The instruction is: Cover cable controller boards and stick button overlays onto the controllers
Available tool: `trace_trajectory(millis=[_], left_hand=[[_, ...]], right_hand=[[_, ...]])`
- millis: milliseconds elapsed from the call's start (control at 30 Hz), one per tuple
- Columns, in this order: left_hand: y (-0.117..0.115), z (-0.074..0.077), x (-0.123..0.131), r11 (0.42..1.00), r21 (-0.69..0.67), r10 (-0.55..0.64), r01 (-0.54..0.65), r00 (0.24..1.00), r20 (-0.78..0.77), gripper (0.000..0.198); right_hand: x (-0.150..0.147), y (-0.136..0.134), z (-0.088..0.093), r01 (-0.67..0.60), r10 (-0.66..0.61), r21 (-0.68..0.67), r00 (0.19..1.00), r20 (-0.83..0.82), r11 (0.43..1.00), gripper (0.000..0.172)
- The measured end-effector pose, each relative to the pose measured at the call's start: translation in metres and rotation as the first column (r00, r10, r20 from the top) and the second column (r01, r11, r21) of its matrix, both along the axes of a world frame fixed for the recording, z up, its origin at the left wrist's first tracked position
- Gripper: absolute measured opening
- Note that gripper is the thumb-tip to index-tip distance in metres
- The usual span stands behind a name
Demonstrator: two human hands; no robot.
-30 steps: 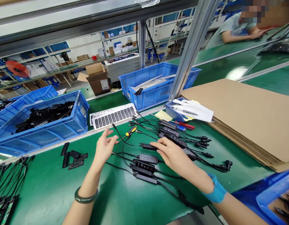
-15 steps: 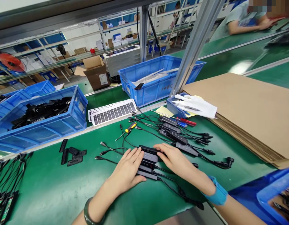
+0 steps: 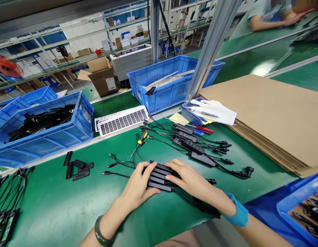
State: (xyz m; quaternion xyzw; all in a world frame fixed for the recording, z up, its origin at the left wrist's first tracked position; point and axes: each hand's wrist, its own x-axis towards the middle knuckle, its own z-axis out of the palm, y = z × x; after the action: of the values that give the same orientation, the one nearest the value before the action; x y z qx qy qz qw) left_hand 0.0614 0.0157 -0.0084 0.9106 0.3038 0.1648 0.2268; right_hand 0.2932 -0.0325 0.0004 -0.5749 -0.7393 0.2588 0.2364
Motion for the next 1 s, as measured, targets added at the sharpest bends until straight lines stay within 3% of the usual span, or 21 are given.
trace_trajectory(millis=[100, 167, 267, 433, 467, 567, 633, 833, 1000], left_hand=[[-0.002, -0.011, -0.003, 0.975, 0.180, 0.139, -0.126, 0.988, -0.062, 0.120], [-0.004, -0.017, -0.004, 0.947, 0.284, 0.197, -0.153, 0.971, -0.133, 0.129], [-0.006, -0.019, -0.005, 0.942, 0.321, 0.173, -0.092, 0.957, -0.233, 0.125], [-0.006, -0.009, -0.005, 0.967, 0.256, 0.094, -0.007, 0.939, -0.330, 0.114], [-0.005, -0.006, -0.006, 0.971, 0.239, 0.083, 0.001, 0.937, -0.340, 0.112], [-0.003, -0.001, -0.006, 0.982, 0.186, 0.038, 0.030, 0.934, -0.356, 0.105], [-0.002, 0.002, -0.006, 0.987, 0.152, 0.008, 0.049, 0.933, -0.359, 0.099], [0.000, 0.009, -0.005, 0.995, 0.072, -0.040, 0.072, 0.927, -0.373, 0.092], [0.001, 0.011, -0.005, 0.998, 0.018, -0.056, 0.068, 0.926, -0.373, 0.090]], right_hand=[[-0.003, -0.003, -0.002, -0.016, 0.016, 0.002, 1.000, 0.014, 1.000, 0.028], [-0.004, -0.004, -0.006, -0.021, 0.021, 0.030, 1.000, 0.022, 0.999, 0.030], [-0.007, -0.006, -0.011, -0.039, 0.037, 0.063, 0.999, 0.039, 0.997, 0.033], [-0.008, -0.011, -0.009, -0.066, 0.063, 0.041, 0.995, 0.080, 0.997, 0.038], [-0.008, -0.013, -0.008, -0.074, 0.070, 0.040, 0.994, 0.088, 0.996, 0.045], [-0.016, -0.018, -0.010, -0.074, 0.060, 0.087, 0.986, 0.154, 0.993, 0.092], [-0.025, -0.021, -0.014, -0.054, 0.017, 0.151, 0.971, 0.237, 0.987, 0.108], [-0.041, -0.024, -0.021, -0.035, -0.062, 0.241, 0.921, 0.384, 0.970, 0.078], [-0.035, -0.023, -0.017, -0.046, -0.055, 0.243, 0.917, 0.394, 0.969, 0.088]])
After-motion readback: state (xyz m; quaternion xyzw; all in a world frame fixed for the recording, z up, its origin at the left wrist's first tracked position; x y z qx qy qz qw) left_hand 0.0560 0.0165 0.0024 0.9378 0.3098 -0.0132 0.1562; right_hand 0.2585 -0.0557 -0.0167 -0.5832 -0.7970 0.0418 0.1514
